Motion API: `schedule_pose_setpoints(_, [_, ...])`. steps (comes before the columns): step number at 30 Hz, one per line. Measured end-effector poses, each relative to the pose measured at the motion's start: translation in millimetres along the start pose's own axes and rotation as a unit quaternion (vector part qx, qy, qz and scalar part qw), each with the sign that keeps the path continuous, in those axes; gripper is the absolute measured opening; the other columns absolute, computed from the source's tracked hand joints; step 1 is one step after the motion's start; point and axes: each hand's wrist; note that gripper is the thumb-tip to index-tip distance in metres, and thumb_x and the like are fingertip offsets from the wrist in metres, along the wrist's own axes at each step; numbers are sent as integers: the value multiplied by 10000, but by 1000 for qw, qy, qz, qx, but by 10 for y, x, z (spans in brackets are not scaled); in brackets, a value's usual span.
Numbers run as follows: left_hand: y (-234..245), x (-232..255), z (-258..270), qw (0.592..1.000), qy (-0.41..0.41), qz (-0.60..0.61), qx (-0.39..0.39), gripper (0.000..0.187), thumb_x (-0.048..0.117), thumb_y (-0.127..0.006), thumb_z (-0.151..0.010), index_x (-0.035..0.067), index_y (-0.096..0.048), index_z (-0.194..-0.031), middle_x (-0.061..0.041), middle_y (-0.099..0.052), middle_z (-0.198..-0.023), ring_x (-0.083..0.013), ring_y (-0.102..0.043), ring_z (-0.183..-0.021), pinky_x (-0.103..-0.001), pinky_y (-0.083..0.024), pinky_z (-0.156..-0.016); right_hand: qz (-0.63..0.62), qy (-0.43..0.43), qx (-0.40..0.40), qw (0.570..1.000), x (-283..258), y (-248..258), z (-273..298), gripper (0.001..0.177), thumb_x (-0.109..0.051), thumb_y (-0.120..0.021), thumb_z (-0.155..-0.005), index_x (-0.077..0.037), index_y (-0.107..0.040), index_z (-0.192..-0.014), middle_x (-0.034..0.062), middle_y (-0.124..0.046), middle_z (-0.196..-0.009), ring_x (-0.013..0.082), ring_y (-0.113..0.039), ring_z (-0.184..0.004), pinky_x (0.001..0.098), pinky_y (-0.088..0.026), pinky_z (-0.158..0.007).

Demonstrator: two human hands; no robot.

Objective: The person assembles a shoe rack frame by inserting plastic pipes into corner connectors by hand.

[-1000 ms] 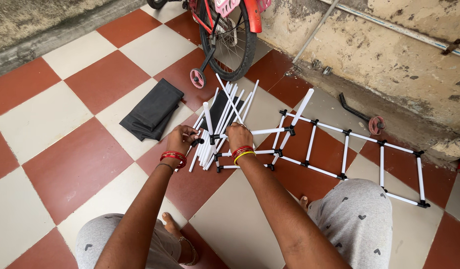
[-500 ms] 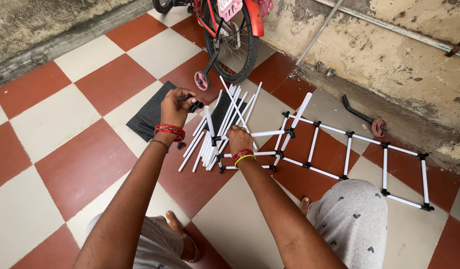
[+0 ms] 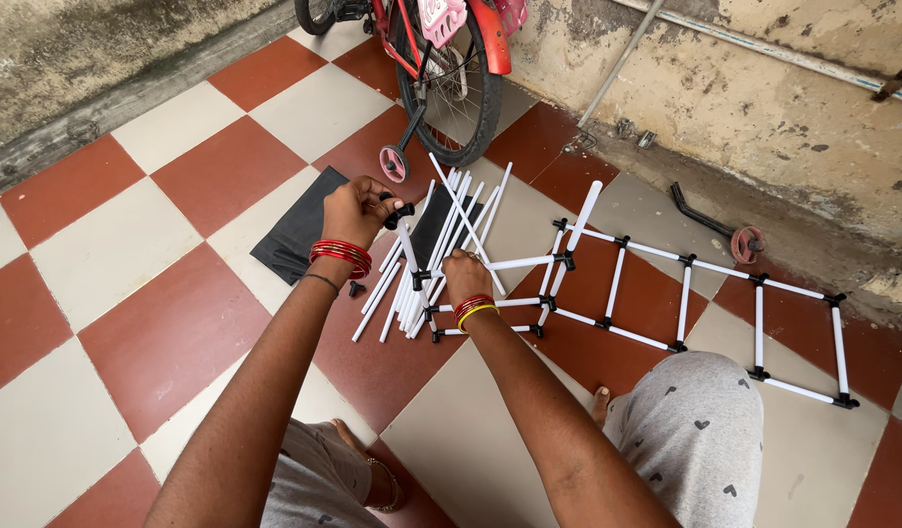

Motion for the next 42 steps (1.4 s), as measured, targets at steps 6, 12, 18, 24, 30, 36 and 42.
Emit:
schedule_pose_setpoints(6, [-35, 29, -18, 1000, -6, -4, 10, 239, 137, -855, -800, 3, -723, -947, -83, -775, -814, -112, -751, -726, -256, -607, -637, -13, -12, -16, 1000, -35, 90, -1, 141, 5, -654, -867, -85, -764, -868, 98, -698, -999, 245, -721, -954, 333, -615, -806])
schedule_pose_setpoints(12, [-19, 68, 25, 1000, 7, -11, 13, 221, 131, -855, -796, 16, -736, -941, -72, -781, -814, -111, -742, -702, -256, -600, -628, 9, -7, -35, 999, -67, 183, -12, 130, 42, -676, -846, -59, -757, -860, 111, -698, -1011, 242, -728, -942, 320, -627, -776])
schedule_pose_setpoints(18, [-15, 28, 11, 1000, -15, -3, 17, 203, 100, -840, -812, 7, -758, -973, -83, -793, -846, -106, -753, -746, -251, -604, -669, 33, 2, -19, 999, -39, 48, -56, 125, 56, -687, -822, -48, -754, -832, 116, -710, -1016, 257, -732, -956, 322, -628, -803])
schedule_pose_setpoints(24, [-25, -5, -7, 999, -20, 42, -21, 160, 44, -757, -861, 9, -745, -1016, -65, -802, -899, -92, -776, -824, -240, -626, -687, 35, -25, -44, 998, 25, -193, -187, 101, 0, -638, -926, -22, -737, -922, 171, -752, -945, 282, -760, -917, 348, -639, -765])
schedule_pose_setpoints(30, [-9, 26, -4, 998, -4, 48, -31, 203, 88, -799, -835, 7, -742, -1012, -76, -794, -892, -98, -762, -795, -242, -611, -675, 36, -3, -36, 999, 56, -181, -246, 122, 9, -648, -877, -38, -761, -880, 159, -752, -927, 297, -756, -910, 371, -635, -759])
schedule_pose_setpoints(36, [-6, -9, -13, 997, -7, 63, -32, 232, 100, -815, -830, -4, -734, -1022, -84, -796, -897, -100, -762, -799, -245, -607, -678, 60, -7, -92, 994, -62, -12, -314, 139, 11, -670, -871, -65, -783, -902, 155, -758, -964, 296, -759, -922, 367, -636, -768])
schedule_pose_setpoints(42, [-19, -28, 17, 996, -7, 88, -28, 194, 84, -806, -826, 12, -752, -998, -80, -799, -903, -104, -767, -817, -240, -620, -708, 68, -9, -110, 992, -129, 15, -355, 141, 23, -681, -867, -65, -784, -907, 158, -764, -948, 292, -763, -918, 359, -640, -755])
Point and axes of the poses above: each hand's wrist, its own z-axis away from the middle knuckle, its own y-axis out of the back of the hand, x = y × z
